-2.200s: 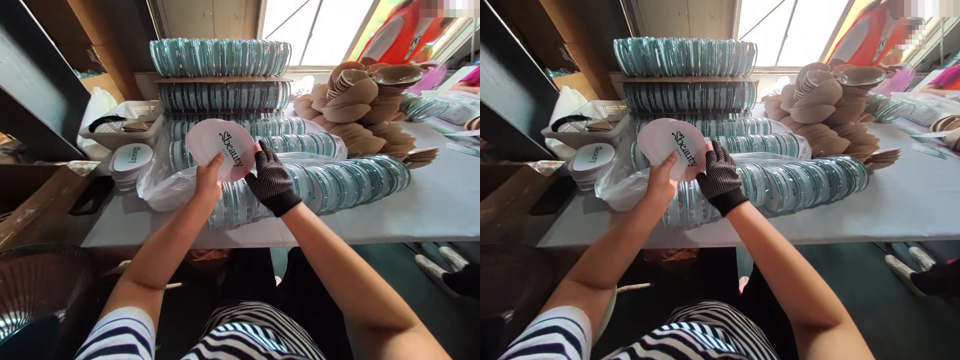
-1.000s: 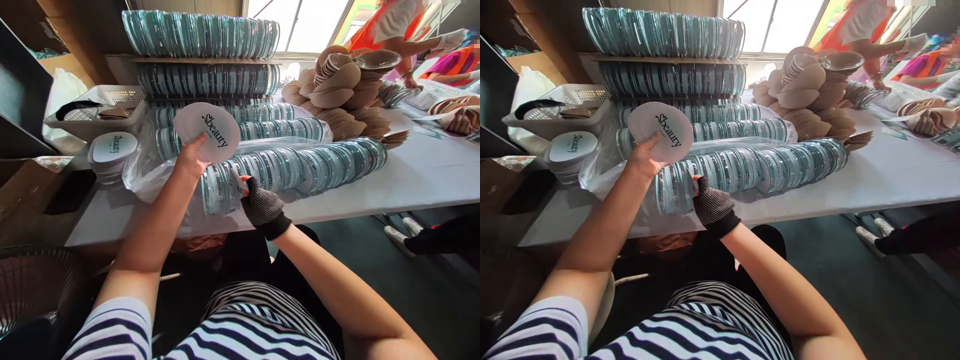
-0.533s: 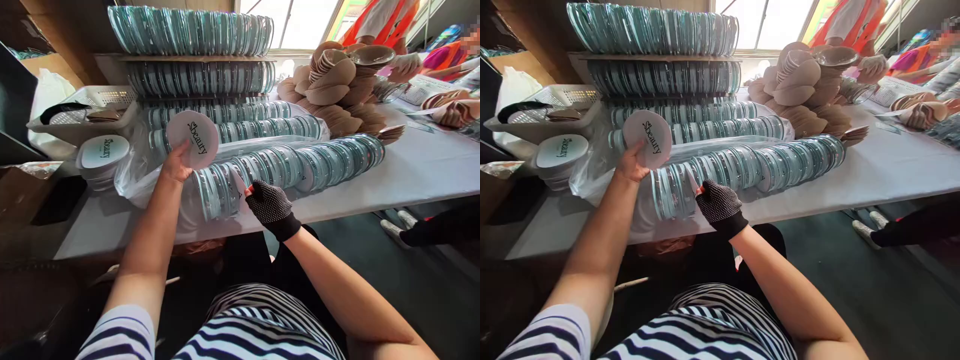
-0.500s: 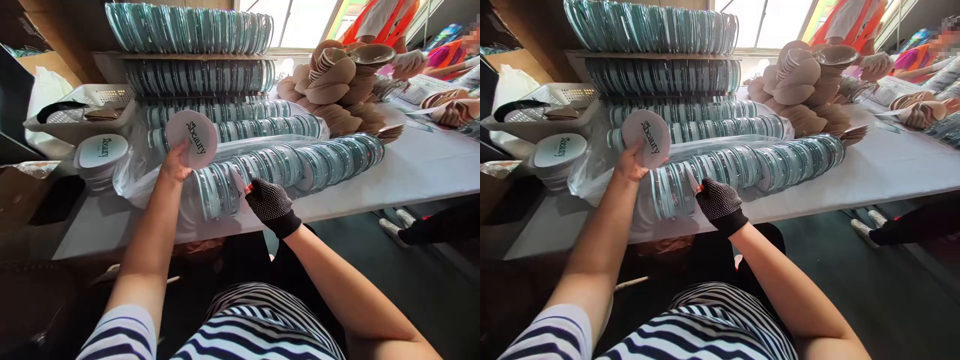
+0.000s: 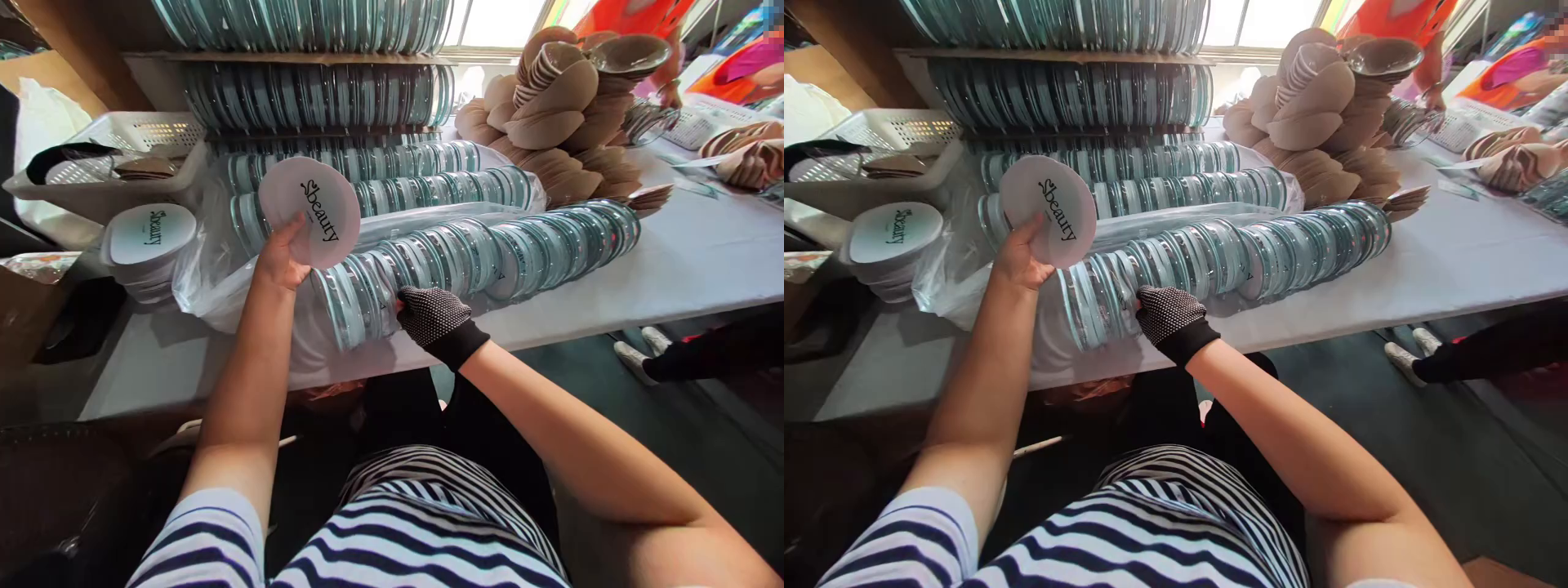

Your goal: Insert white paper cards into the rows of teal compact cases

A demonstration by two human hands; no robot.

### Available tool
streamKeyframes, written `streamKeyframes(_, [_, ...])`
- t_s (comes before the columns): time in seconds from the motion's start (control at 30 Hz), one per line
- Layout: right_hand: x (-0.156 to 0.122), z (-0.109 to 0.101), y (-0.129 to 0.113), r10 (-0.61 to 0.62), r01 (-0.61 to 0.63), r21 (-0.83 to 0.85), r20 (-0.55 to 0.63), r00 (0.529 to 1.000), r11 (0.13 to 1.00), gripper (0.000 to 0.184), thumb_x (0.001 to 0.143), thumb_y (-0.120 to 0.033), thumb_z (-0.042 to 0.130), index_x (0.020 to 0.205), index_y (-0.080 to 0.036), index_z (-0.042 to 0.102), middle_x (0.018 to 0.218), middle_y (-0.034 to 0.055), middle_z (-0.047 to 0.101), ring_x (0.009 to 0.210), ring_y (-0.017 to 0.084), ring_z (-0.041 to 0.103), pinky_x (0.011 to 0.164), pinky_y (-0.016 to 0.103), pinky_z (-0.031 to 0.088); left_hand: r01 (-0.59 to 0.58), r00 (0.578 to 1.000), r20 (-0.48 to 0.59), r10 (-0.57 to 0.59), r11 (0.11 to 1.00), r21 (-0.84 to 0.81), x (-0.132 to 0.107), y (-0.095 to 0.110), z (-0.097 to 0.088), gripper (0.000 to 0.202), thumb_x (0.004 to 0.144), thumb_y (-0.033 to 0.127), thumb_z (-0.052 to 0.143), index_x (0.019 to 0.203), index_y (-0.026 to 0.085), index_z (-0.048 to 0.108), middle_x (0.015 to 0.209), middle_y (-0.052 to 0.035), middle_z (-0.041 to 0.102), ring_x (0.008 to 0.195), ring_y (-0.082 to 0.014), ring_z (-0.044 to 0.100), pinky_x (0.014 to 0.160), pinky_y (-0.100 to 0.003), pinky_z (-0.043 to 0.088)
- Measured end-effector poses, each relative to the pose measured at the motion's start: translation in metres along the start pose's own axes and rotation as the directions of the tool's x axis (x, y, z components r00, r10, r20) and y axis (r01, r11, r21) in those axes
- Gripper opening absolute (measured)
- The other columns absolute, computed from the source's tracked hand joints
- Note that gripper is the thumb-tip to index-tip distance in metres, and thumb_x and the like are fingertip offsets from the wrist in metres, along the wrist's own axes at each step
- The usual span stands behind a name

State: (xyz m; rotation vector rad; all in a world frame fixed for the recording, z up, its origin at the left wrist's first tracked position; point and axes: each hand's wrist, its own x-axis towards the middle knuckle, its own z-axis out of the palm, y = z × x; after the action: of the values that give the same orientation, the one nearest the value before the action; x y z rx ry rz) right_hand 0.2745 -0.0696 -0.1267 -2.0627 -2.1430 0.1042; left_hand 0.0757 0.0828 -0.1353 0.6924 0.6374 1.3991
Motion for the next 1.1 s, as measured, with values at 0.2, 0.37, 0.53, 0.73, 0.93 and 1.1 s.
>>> streamKeyframes(0.2, [0.001, 0.001, 0.006, -0.032, 0.033, -0.006, 0.087, 0.996, 0.999, 0.023, 0.089, -0.026, 0.047, 0.088, -0.022, 0.070, 0.085, 0.0082, 0.073, 0.076, 0.022, 0.069, 0.061, 0.027, 0.043, -0.141, 0.989, 0.038, 0.141, 0.990, 0.010, -0.005, -0.004, 0.006, 0.025, 0.088, 0.007, 0.056, 0.106, 0.022, 0.063, 0.094, 0.0060, 0.074, 0.102, -0.0123, 0.063, 0.096, -0.036, 0.052])
streamKeyframes(0.37, [-0.003, 0.007, 0.007, 0.003, -0.014, 0.211, 0.054, 0.999, 0.977, 0.032, 0.096, -0.024, 0.036, 0.099, -0.020, 0.068, 0.082, 0.0065, 0.073, 0.067, 0.016, 0.067, 0.061, 0.024, 0.045, -0.255, 0.966, 0.042, 0.257, 0.966, -0.046, -0.011, -0.011, 0.009, 0.028, 0.090, 0.005, 0.051, 0.115, 0.014, 0.058, 0.112, -0.0018, 0.071, 0.106, -0.0146, 0.063, 0.099, -0.038, 0.050])
streamKeyframes(0.53, [0.000, -0.003, 0.003, -0.037, 0.037, -0.003, 0.064, 0.997, 0.999, 0.024, 0.089, -0.022, 0.045, 0.090, -0.021, 0.070, 0.087, 0.0100, 0.073, 0.081, 0.023, 0.069, 0.069, 0.030, 0.047, -0.326, 0.941, -0.108, 0.321, 0.944, -0.039, -0.014, -0.017, 0.013, 0.037, 0.087, 0.008, 0.058, 0.123, 0.015, 0.056, 0.121, -0.0040, 0.068, 0.114, -0.0184, 0.060, 0.099, -0.039, 0.050])
streamKeyframes(0.73, [0.007, -0.002, 0.015, -0.173, -0.375, 0.806, 0.495, 0.851, 0.458, 0.034, 0.083, -0.020, 0.048, 0.117, -0.018, 0.049, 0.076, 0.0036, 0.071, 0.039, 0.009, 0.045, 0.043, 0.020, 0.036, -0.497, 0.829, -0.240, 0.506, 0.862, 0.102, -0.021, -0.031, 0.016, 0.049, 0.077, 0.020, 0.069, 0.125, 0.025, 0.059, 0.121, -0.0010, 0.068, 0.123, -0.0197, 0.057, 0.103, -0.033, 0.048])
streamKeyframes(0.93, [0.002, 0.002, 0.017, -0.304, -0.580, 0.810, 0.575, 0.760, 0.082, 0.020, 0.086, -0.033, 0.051, 0.101, -0.020, 0.050, 0.063, -0.0025, 0.063, 0.038, 0.008, 0.041, 0.039, 0.017, 0.028, -0.502, 0.801, -0.281, 0.529, 0.849, 0.166, -0.031, -0.036, 0.019, 0.051, 0.079, 0.027, 0.067, 0.129, 0.026, 0.057, 0.120, -0.0027, 0.068, 0.122, -0.0199, 0.058, 0.101, -0.033, 0.049])
streamKeyframes(1.1, [0.006, -0.006, 0.011, -0.299, -0.627, 0.779, 0.598, 0.744, -0.004, 0.022, 0.092, -0.039, 0.049, 0.089, -0.018, 0.053, 0.072, 0.0006, 0.068, 0.038, 0.006, 0.035, 0.038, 0.018, 0.027, -0.552, 0.769, -0.245, 0.590, 0.807, 0.209, -0.032, -0.041, 0.021, 0.042, 0.079, 0.038, 0.069, 0.119, 0.027, 0.063, 0.118, -0.0026, 0.068, 0.123, -0.0209, 0.057, 0.102, -0.035, 0.049])
